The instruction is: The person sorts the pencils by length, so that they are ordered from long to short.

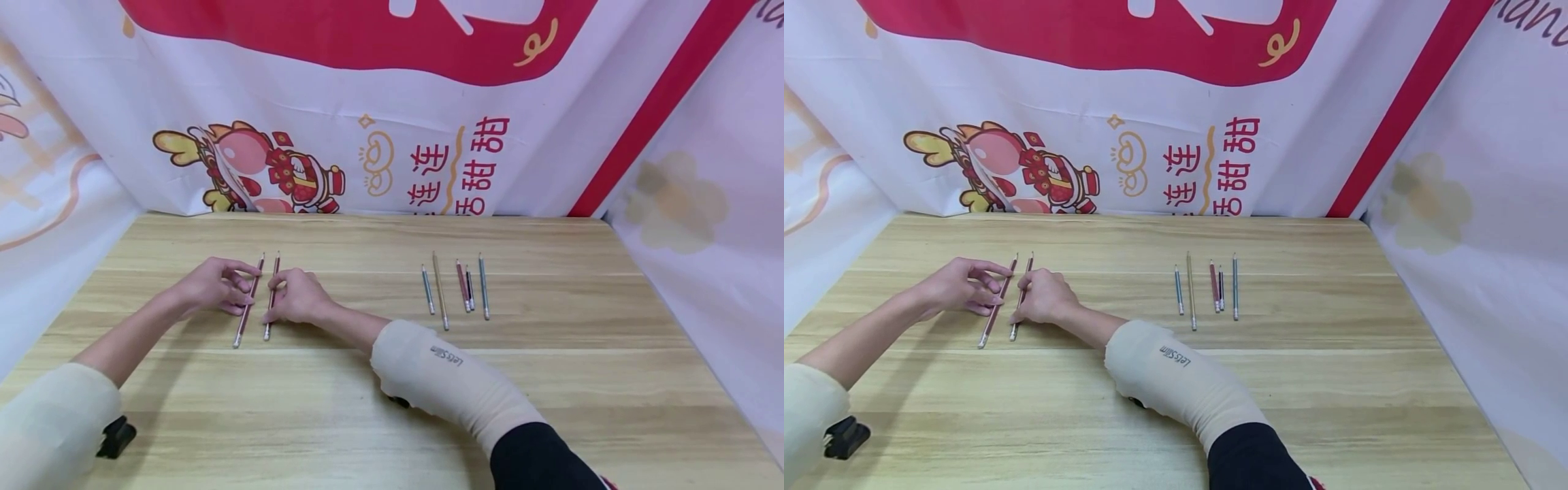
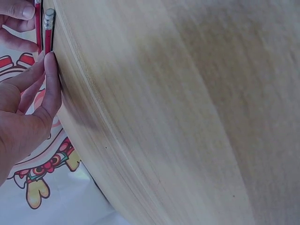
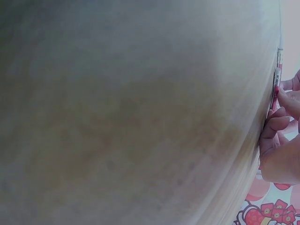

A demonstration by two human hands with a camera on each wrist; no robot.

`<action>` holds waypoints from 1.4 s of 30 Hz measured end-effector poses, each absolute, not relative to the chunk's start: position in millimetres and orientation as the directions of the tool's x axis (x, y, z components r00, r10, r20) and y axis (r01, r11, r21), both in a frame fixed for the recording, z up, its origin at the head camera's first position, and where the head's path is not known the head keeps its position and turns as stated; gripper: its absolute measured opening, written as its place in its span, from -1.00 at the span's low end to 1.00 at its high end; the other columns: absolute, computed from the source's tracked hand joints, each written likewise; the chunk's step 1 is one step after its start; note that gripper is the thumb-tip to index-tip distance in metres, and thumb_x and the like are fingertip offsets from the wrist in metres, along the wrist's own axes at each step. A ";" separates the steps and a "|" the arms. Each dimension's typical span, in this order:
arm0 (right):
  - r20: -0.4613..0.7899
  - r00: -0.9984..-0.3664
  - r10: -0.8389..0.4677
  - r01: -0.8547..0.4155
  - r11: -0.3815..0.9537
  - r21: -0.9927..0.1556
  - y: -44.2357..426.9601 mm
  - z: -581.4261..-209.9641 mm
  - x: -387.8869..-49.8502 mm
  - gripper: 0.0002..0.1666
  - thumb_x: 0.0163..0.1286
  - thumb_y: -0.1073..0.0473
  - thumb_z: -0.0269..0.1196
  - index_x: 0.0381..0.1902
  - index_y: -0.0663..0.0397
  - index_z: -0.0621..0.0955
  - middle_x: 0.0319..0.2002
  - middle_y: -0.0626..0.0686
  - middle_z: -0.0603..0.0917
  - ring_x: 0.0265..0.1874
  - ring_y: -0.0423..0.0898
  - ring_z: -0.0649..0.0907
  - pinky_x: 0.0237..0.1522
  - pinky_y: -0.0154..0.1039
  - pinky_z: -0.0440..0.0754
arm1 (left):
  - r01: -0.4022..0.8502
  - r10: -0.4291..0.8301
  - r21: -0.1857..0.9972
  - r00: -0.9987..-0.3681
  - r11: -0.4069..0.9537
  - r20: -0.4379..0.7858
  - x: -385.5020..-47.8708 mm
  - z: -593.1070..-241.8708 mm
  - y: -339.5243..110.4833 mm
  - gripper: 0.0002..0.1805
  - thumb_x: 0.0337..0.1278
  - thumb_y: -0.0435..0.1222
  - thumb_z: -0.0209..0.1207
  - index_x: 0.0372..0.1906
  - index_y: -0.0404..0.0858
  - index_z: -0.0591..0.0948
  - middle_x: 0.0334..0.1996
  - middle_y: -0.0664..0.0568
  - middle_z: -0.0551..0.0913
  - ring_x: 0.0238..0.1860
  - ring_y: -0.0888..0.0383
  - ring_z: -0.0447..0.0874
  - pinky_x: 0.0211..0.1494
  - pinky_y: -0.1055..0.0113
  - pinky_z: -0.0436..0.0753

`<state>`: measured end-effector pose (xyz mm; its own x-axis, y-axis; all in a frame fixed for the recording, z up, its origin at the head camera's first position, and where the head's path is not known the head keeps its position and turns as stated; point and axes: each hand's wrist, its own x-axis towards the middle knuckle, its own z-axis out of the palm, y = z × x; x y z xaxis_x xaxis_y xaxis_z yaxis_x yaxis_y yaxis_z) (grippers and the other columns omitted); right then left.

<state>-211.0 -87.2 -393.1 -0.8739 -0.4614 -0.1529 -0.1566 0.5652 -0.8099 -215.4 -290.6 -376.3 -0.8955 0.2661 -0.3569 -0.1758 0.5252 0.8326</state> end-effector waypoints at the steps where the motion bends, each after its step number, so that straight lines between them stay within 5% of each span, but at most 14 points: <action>1: -0.156 -0.873 -0.462 -0.155 0.566 -0.809 -87.3 -393.2 -211.3 -0.31 0.05 0.24 0.66 0.17 0.12 0.67 -0.59 -0.14 0.66 -0.64 -0.29 0.57 -0.63 -0.48 0.50 | -0.176 0.266 0.833 -0.895 0.525 -0.357 -215.3 -376.3 -290.5 -0.30 0.22 -0.67 0.21 0.45 -0.62 0.26 -0.25 -0.11 0.54 -0.31 0.11 0.77 -0.19 0.14 0.88; 24: -0.169 -0.863 -0.476 -0.136 0.541 -0.830 -86.2 -393.8 -212.1 -0.38 0.11 0.25 0.62 0.14 0.11 0.66 -0.61 -0.10 0.65 -0.70 -0.27 0.53 -0.69 -0.47 0.45 | -0.179 0.284 0.843 -0.889 0.507 -0.359 -215.6 -378.8 -294.0 -0.37 0.31 -0.69 0.07 0.46 -0.62 0.24 -0.21 -0.13 0.53 -0.26 0.17 0.77 -0.17 0.17 0.88; 42: -0.201 -0.851 -0.485 -0.074 0.489 -0.869 -84.5 -392.7 -211.9 -0.36 0.14 0.32 0.59 0.19 0.13 0.62 -0.63 -0.06 0.66 -0.82 -0.24 0.43 -0.83 -0.43 0.36 | -0.182 0.269 0.844 -0.896 0.505 -0.354 -215.2 -378.9 -291.9 -0.29 0.25 -0.61 0.24 0.47 -0.56 0.27 -0.13 -0.18 0.50 -0.33 0.14 0.74 -0.22 0.21 0.88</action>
<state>-211.9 -84.5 -392.7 -0.8511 -0.4851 -0.2007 -0.0741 0.4895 -0.8689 -215.2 -291.9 -378.9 -0.8958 0.2691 -0.3537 -0.1816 0.5047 0.8440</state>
